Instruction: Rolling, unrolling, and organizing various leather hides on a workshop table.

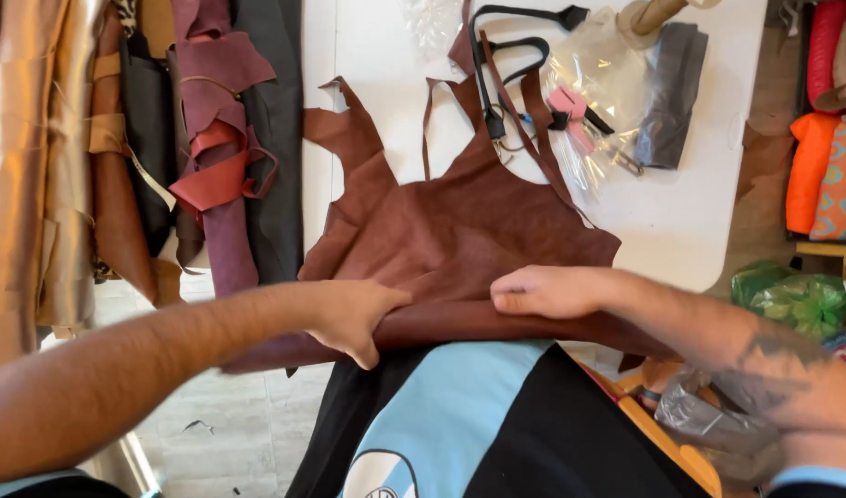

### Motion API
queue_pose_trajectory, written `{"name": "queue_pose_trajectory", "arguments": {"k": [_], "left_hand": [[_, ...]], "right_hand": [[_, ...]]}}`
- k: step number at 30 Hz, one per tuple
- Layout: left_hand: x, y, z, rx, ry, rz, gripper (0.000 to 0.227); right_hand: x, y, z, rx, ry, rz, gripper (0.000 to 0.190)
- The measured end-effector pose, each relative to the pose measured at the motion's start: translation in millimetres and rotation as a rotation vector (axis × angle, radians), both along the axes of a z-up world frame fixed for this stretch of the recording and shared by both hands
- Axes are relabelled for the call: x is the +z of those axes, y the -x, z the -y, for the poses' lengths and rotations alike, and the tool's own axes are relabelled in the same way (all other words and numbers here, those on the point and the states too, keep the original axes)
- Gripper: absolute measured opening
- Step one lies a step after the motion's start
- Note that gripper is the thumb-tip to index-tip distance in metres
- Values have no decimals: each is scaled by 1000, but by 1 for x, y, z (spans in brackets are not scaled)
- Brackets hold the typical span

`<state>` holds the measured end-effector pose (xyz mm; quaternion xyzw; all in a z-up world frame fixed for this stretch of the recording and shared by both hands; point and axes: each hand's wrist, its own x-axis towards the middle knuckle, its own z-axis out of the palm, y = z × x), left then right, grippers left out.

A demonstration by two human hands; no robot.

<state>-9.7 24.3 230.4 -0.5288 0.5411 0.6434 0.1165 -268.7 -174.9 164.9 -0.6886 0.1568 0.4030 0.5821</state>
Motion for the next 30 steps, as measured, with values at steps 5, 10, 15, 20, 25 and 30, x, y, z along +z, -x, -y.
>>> {"name": "queue_pose_trajectory", "arguments": {"k": [5,10,15,20,25,30], "left_hand": [[24,-28,6,199,-368,5,80],[23,-13,5,146,-76,113,72],[20,-26,8,245,-495,182,116],[4,0,1,30,53,141,78],[25,-13,10,285,-420,-9,76],[8,1,-4,-23,1,126,97]], "right_hand": [[43,12,-2,-42,289,-178,69],[-2,52,16,-320,76,-309,86],[28,43,-20,60,564,37,63],[-33,68,-2,-268,15,-87,57],[57,11,-28,69,508,245,97],[23,1,-8,-132,-35,-157,46]]}}
